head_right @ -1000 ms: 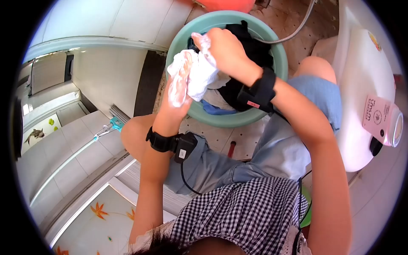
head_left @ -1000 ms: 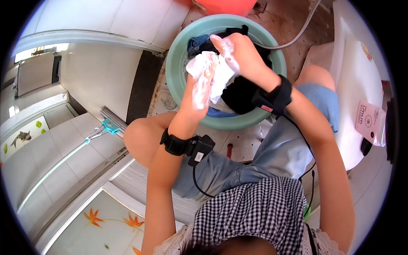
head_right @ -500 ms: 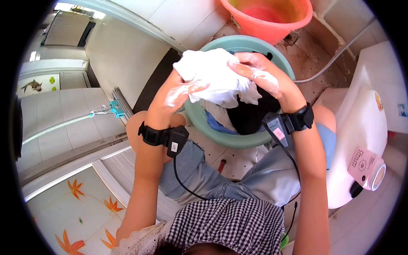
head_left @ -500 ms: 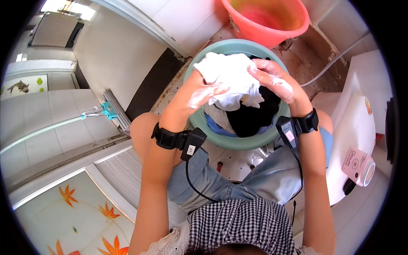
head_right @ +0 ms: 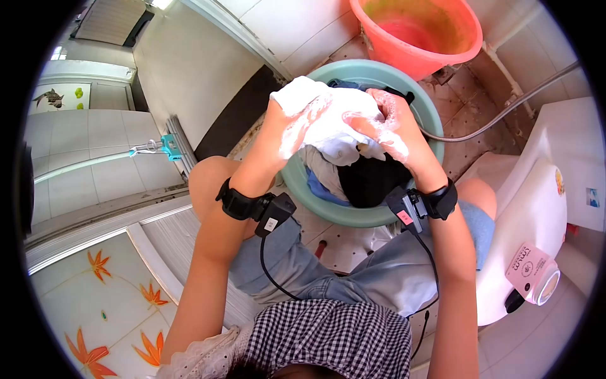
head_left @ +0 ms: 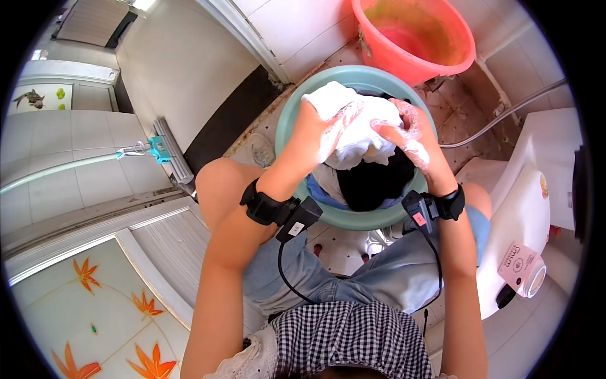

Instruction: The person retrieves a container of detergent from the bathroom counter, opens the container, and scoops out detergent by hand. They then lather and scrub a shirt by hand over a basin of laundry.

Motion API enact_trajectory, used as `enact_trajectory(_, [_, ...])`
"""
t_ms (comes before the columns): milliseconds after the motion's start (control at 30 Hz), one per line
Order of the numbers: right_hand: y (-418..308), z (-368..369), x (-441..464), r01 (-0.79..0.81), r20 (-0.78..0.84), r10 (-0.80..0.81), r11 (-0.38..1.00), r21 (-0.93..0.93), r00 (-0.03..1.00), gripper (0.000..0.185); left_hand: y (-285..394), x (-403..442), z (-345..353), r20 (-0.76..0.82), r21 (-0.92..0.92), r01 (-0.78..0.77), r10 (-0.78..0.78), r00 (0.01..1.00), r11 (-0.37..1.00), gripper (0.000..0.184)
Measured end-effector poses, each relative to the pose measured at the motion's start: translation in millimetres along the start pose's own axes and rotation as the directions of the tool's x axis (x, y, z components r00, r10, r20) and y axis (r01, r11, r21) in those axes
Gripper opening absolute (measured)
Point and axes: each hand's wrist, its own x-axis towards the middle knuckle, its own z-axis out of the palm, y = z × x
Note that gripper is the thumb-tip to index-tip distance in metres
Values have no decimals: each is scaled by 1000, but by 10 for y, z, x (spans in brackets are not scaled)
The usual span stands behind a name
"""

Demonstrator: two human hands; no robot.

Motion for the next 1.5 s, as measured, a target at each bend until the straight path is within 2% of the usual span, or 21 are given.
enact_trajectory(167, [31, -1, -18, 33, -37, -39, 987, -157, 999, 29, -105, -31, 113, -197, -284, -48, -10, 980, 958, 10])
enact_trajectory(300, [85, -47, -22, 109, -25, -114, 980, -164, 993, 26, -94, -40, 142, -254, -409, -49, -62, 965, 911, 9])
enact_trajectory(367, [111, -89, -14, 69, 3, -69, 997, -29, 998, 23, -122, -28, 76, -187, -450, -68, -20, 982, 890, 14])
enact_trajectory(500, [0, -60, -31, 44, 34, -45, 998, 37, 998, 21, -154, 2, 19, -162, -439, -151, 88, 983, 886, 14])
enact_trajectory(600, [-33, -66, -32, 11, 83, 3, 984, -176, 997, 24, -78, 10, 26, -149, -311, -81, 36, 988, 947, 16])
enact_trajectory(667, [23, -96, -13, -6, 60, 17, 983, -182, 998, 28, -49, 25, 26, -325, -61, -76, 52, 944, 995, 14])
enact_trajectory(700, [50, -115, -4, -5, 61, 17, 983, -182, 998, 28, -18, 36, 12, -327, -60, -76, 52, 944, 995, 14])
enact_trajectory(767, [124, -180, 20, 94, -32, -104, 972, -216, 994, 28, 45, 45, -52, -413, -325, 124, -259, 873, 937, 25])
enact_trajectory(800, [173, -239, 55, 116, -67, -135, 965, -234, 989, 24, 19, 7, -97, -325, -309, 73, -177, 929, 948, 45])
enact_trajectory(900, [219, -434, 77, 102, -160, -150, 956, -276, 976, 16, -33, -50, -103, -227, -353, 122, -211, 951, 928, 51])
enact_trajectory(967, [247, -509, 88, 56, -186, -117, 951, -305, 975, 17, -125, -81, -105, -204, -405, 44, -137, 969, 913, 47])
enact_trajectory(1033, [176, -458, 67, -10, -422, -55, 989, -150, 905, 20, -19, -95, -82, -69, -623, 178, -280, 957, 762, 45])
enact_trajectory(1100, [167, -401, 65, -55, -452, -10, 990, -131, 892, 27, -140, -87, -96, -8, -678, 142, -201, 979, 721, 43])
enact_trajectory(1167, [101, -252, 41, -168, -286, 190, 981, 100, 939, 41, -229, -98, -89, 47, -731, 115, -119, 992, 673, 41])
enact_trajectory(1233, [75, -110, 9, -290, -39, 304, 934, 208, 952, 63, -118, -147, -27, 165, -725, 18, 149, 975, 689, 43])
enact_trajectory(1267, [56, -8, -12, -293, 37, 300, 886, 358, 953, 56, -110, -141, 0, 169, -725, 22, 147, 975, 689, 43])
enact_trajectory(1300, [46, 54, -32, -299, 110, 283, 814, 498, 953, 51, -109, -133, 30, 214, -719, 153, 7, 977, 678, 44])
enact_trajectory(1333, [53, 48, -29, -194, 138, 156, 921, 338, 978, 43, -113, -126, 56, 259, -707, 280, -131, 957, 649, 44])
enact_trajectory(1367, [62, 40, -18, -66, 189, 33, 983, 171, 981, 36, -121, -128, 75, 261, -708, 283, -132, 956, 648, 44])
enact_trajectory(1467, [71, -22, -21, -63, 270, 19, 986, 156, 963, 26, -203, -164, 77, 197, -672, 285, -207, 958, 683, 56])
enact_trajectory(1500, [57, -29, -22, -30, 285, -10, 990, 138, 959, 24, -248, -185, 65, 91, -542, 12, 45, 995, 840, 52])
